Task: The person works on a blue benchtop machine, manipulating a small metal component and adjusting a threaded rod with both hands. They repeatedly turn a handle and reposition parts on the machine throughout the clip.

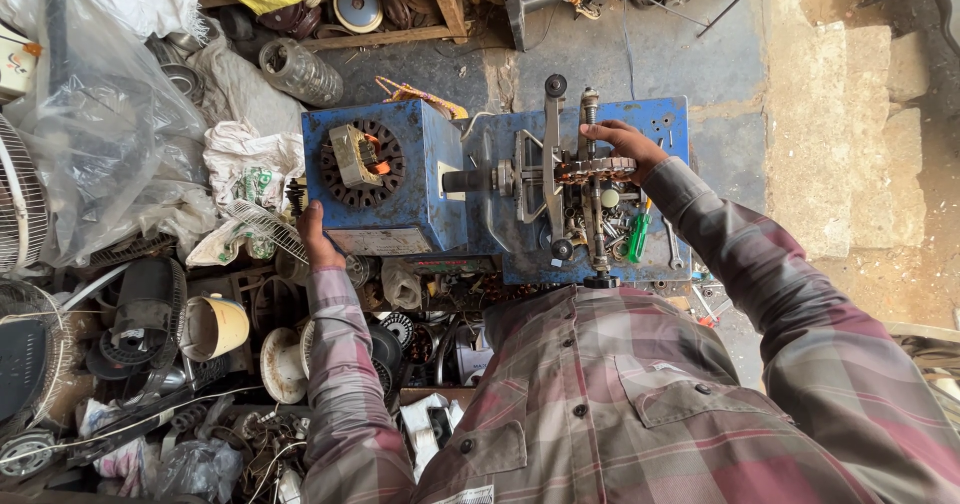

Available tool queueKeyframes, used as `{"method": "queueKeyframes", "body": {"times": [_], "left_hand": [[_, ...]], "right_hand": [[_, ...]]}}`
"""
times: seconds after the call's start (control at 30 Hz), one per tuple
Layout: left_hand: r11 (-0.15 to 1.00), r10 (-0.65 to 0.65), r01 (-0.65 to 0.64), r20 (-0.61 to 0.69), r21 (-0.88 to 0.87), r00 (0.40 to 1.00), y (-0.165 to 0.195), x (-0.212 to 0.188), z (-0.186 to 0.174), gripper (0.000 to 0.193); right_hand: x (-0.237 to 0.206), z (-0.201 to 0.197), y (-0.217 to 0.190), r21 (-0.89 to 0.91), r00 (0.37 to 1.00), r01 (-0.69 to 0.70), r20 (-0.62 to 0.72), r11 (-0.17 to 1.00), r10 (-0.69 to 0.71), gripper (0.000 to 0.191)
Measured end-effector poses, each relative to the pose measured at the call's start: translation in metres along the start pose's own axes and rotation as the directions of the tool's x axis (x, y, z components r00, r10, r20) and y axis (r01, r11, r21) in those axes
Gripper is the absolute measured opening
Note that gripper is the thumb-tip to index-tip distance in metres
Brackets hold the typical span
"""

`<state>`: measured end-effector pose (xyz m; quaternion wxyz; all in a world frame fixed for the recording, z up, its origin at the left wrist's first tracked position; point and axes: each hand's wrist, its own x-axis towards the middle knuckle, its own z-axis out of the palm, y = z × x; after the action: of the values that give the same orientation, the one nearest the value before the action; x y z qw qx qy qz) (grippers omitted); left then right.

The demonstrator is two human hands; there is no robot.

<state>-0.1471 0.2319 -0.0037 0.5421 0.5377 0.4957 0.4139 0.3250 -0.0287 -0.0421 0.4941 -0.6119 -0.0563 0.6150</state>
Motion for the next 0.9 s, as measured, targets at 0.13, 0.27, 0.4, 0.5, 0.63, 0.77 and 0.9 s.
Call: {"method": "queueKeyframes", "body": {"times": [0.13, 0.27, 0.4, 0.5, 0.63, 0.77, 0.9], "left_hand": [[0.999, -0.027, 0.027, 0.009, -0.040, 1.000, 0.0027, -0.0018, 0.0008, 0.049], [0.998, 0.000, 0.001, 0.021, -0.062, 1.000, 0.0033, -0.0018, 0.0011, 0.047], [0.997, -0.007, 0.009, 0.022, -0.072, 1.000, 0.0014, -0.0007, 0.0008, 0.047], [1.000, -0.002, 0.002, 0.011, -0.030, 1.000, -0.0001, 0.0002, 0.0002, 0.049], [0.998, 0.019, -0.018, -0.013, 0.067, 1.000, -0.0016, 0.0008, -0.0005, 0.050], [1.000, -0.002, 0.003, -0.014, 0.023, 1.000, -0.0015, 0.0007, -0.0005, 0.049], [0.999, -0.007, 0.008, -0.018, 0.034, 1.000, 0.0006, -0.0003, 0.0005, 0.049]], "right_hand": [[0.0004, 0.0000, 0.0001, 0.018, 1.000, 0.006, 0.010, 1.000, -0.006, 0.091], [0.0002, 0.0003, -0.0002, 0.004, 1.000, 0.001, -0.003, 1.000, -0.001, 0.090], [-0.0004, 0.0005, -0.0004, -0.012, 1.000, 0.000, -0.010, 1.000, 0.000, 0.089], [0.0000, 0.0004, -0.0002, -0.004, 1.000, 0.000, -0.005, 1.000, 0.000, 0.088], [0.0007, 0.0000, 0.0001, -0.009, 1.000, 0.002, -0.003, 1.000, -0.002, 0.088], [-0.0001, 0.0002, -0.0004, -0.091, 0.999, -0.018, -0.039, 0.996, 0.015, 0.088], [-0.0017, 0.0003, -0.0007, -0.087, 0.999, -0.032, -0.046, 0.996, 0.029, 0.090]]}}
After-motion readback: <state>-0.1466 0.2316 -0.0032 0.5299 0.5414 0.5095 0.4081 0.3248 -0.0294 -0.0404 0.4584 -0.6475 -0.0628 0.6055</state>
